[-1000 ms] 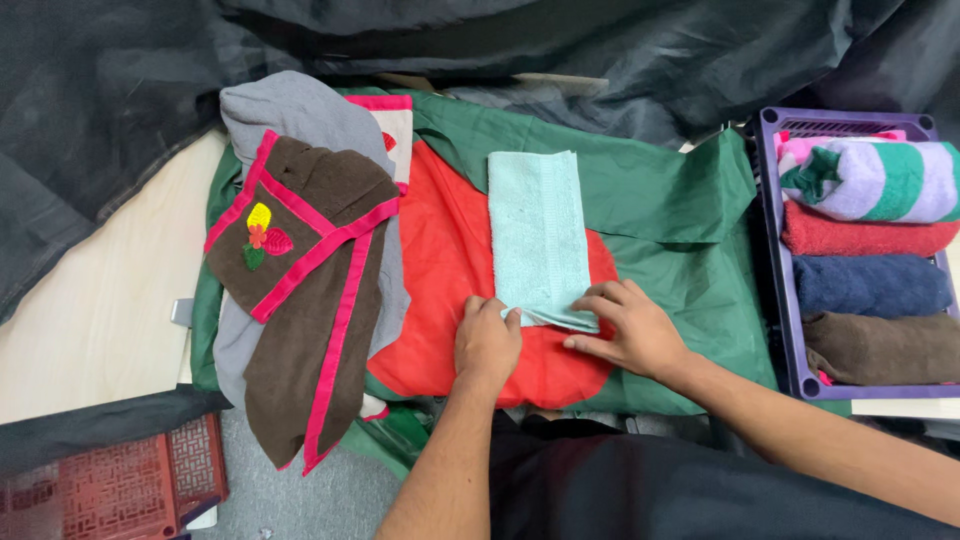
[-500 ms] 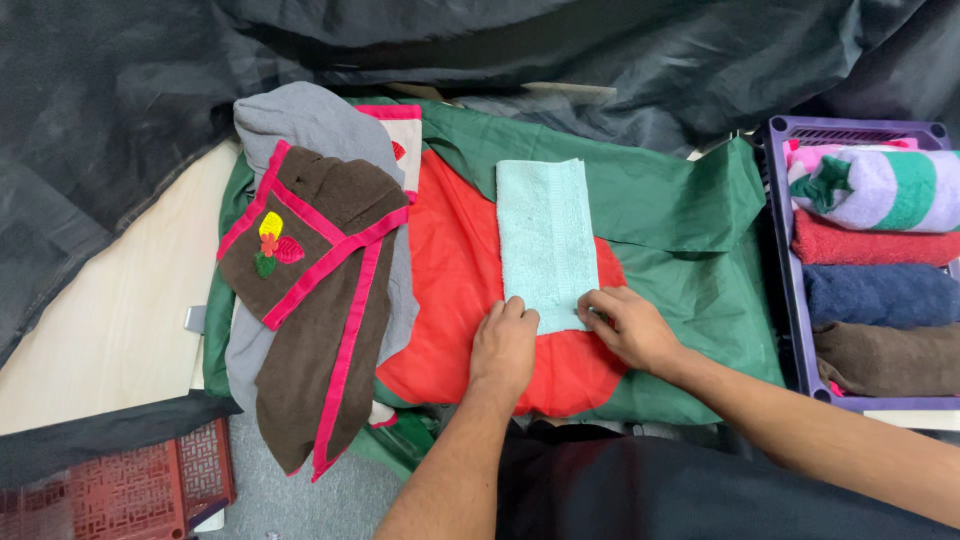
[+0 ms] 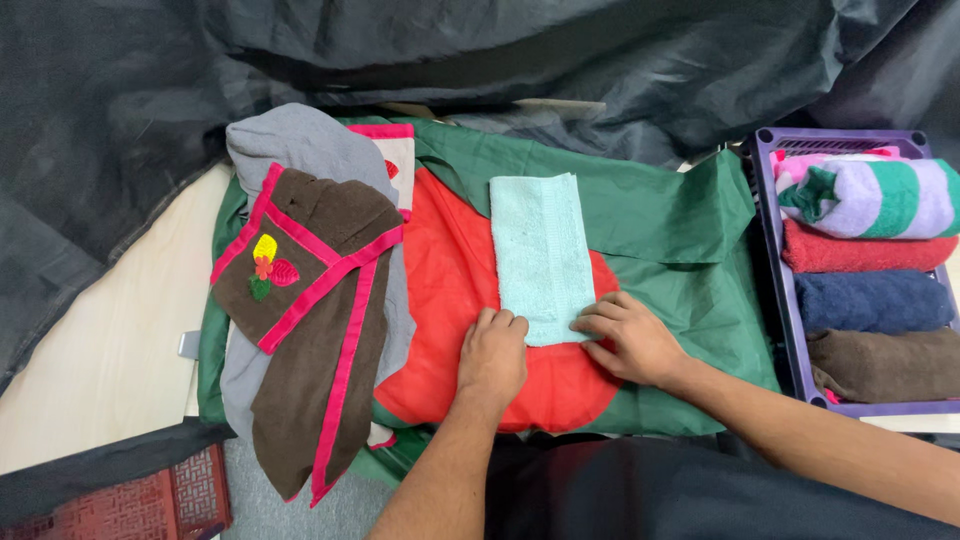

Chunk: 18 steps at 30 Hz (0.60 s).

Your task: The person folds several towels one by one on a table and places them into a purple plastic basket. The towels include a green and white striped towel, a light blue towel, a brown towel with pink trim, and a gray towel.

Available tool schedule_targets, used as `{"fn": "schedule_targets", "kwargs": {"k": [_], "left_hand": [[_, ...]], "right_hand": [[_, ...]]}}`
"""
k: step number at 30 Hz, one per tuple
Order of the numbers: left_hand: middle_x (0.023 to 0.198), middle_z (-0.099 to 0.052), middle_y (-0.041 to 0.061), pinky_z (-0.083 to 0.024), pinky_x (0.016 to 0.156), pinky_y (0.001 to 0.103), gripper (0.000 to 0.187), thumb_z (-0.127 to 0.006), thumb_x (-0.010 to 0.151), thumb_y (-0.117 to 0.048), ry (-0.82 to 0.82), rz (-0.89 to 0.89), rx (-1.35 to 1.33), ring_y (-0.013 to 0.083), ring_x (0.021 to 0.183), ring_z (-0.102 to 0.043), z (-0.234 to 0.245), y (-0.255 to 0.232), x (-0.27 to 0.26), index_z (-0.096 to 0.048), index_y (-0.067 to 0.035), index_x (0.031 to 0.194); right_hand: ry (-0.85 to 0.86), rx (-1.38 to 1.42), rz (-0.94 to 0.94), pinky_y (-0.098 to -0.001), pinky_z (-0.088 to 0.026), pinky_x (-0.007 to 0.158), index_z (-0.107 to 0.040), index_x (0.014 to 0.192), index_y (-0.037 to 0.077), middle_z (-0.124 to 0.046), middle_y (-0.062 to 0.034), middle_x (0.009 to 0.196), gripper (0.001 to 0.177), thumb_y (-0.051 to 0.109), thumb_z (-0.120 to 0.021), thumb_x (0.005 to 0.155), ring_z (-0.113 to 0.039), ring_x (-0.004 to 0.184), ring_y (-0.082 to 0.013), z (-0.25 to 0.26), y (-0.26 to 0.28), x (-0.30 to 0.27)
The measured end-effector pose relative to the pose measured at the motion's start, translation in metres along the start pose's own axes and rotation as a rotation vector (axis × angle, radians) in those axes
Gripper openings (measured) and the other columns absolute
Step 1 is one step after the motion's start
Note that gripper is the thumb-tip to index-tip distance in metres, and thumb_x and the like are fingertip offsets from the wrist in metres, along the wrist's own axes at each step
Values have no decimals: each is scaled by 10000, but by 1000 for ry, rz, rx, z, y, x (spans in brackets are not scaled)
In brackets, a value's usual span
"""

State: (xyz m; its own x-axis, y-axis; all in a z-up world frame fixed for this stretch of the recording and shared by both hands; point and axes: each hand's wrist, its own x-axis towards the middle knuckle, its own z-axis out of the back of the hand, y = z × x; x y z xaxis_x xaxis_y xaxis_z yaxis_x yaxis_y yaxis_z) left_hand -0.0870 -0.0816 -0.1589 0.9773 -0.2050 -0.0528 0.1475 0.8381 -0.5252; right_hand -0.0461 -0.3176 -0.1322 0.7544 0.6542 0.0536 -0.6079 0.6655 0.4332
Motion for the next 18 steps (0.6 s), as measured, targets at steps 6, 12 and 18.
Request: {"fn": "schedule_targets", "kwargs": {"k": [6, 12, 18], "left_hand": [[1082, -703, 61, -465, 1000, 451, 108, -618, 935, -128, 100, 125, -143, 298, 1100, -571, 14, 4, 15, -708, -110, 991], [1188, -654, 101, -392, 1067, 498, 250, -635, 838, -46, 212, 124, 69, 319, 1187, -535, 14, 2, 37, -673, -81, 1082], [1223, -582, 126, -411, 1059, 476, 248, -636, 846, -58, 177, 211, 57, 324, 1202, -523, 3, -1, 39, -643, -63, 1094]], "right_hand": [[85, 147, -173, -386, -511, 889, -758, 1071, 146, -750, -40, 974, 232, 178, -713, 845, -618, 956, -255, 2, -10, 12], [161, 195, -350, -381, -511, 883, -751, 1112, 150, -727, -65, 941, 251, 201, -672, 879, -610, 965, -251, -7, -23, 24], [106, 256, -302, -376, -522, 924, -786, 1027, 126, -664, -77, 1023, 216, 154, -678, 842, -629, 1020, -254, -16, -35, 28]]}}
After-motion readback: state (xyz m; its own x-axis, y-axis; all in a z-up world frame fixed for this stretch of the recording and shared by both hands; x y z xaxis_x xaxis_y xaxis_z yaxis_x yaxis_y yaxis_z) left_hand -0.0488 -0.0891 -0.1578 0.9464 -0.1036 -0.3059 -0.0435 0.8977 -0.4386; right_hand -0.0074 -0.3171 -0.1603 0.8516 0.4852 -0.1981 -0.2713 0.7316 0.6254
